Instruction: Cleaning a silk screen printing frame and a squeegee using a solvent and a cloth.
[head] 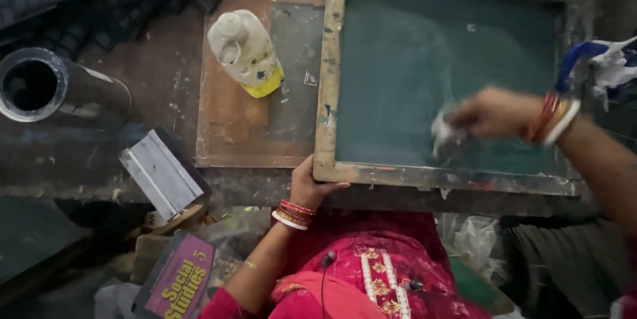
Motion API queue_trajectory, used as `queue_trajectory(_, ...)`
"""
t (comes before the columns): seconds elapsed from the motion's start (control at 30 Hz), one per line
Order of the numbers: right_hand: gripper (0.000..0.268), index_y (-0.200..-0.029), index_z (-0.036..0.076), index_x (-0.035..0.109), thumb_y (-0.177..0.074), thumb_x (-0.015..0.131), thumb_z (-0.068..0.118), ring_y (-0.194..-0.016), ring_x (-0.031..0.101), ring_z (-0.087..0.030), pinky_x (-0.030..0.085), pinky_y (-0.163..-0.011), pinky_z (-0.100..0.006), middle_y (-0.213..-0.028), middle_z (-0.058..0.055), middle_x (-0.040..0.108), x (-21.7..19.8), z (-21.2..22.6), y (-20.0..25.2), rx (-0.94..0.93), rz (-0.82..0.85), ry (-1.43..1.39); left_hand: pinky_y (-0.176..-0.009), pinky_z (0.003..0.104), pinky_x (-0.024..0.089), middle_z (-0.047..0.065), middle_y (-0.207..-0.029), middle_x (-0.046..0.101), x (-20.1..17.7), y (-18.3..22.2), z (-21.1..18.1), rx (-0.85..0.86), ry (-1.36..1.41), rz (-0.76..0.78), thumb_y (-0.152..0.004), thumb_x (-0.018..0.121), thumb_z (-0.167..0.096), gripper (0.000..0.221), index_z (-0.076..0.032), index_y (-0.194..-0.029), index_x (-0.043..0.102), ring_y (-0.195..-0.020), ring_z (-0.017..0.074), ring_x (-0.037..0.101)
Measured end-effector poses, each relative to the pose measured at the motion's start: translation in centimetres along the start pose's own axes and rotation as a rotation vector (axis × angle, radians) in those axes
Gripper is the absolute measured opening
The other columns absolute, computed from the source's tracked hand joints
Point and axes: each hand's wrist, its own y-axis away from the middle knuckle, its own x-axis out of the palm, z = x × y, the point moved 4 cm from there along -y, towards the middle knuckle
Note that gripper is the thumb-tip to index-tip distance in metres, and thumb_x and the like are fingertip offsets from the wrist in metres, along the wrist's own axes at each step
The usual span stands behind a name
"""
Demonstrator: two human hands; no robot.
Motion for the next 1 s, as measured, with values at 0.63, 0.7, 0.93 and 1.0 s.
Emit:
queue_trajectory(0.63,0.042,-0.125,0.013,0.071,-0.085,0.059,0.006,-0.132,0.059,-0.026,0.054,-0.101,-0.039,-0.142,-0.008,0.061,7.8,3.5,2.5,-0.286,-0.401,0.182,-0.082,0.031,0.061,0.006,-0.099,0.077,0.2,-0.2,1.1,-0.131,0.065,0.005,-0.061,0.098,-0.012,0.061,0.0,-0.113,0.068,-0.09,0.0122,0.072)
queue_trajectory(0.7,0.039,-0.123,0.013,0.072,-0.088,0.058,0.002,-0.131,0.061,-0.024,0.054,-0.103,-0.038,-0.143,-0.008,0.062,6.0,1.2,-0.1,-0.298,-0.469,0.304,-0.084,0.031,0.061,0.006,-0.1,0.078,0.3,-0.1,1.0,-0.116,0.09,0.012,-0.062,0.098,-0.012,0.061,-0.001,-0.114,0.068,-0.092,0.0119,0.072)
queue_trajectory(0.93,0.029,-0.119,0.013,0.073,-0.089,0.069,0.011,-0.101,0.067,-0.035,0.056,-0.086,-0.042,-0.114,-0.014,0.069,-5.9,-5.3,-8.3,-0.077,-0.924,0.519,-0.085,0.031,0.061,0.005,-0.102,0.078,0.0,0.1,0.1,-0.044,0.007,0.006,-0.064,0.097,-0.012,0.061,-0.002,-0.116,0.068,-0.093,0.012,0.073)
queue_trajectory(1.0,0.036,-0.126,0.012,0.072,-0.091,0.066,0.007,-0.104,0.067,-0.034,0.056,-0.089,-0.042,-0.117,-0.014,0.07,-4.2,-4.8,-7.2,-0.06,-0.918,0.354,-0.084,0.031,0.061,0.005,-0.101,0.078,0.0,0.3,0.2,-0.044,-0.014,0.005,-0.063,0.097,-0.013,0.061,-0.002,-0.115,0.068,-0.092,0.0124,0.073)
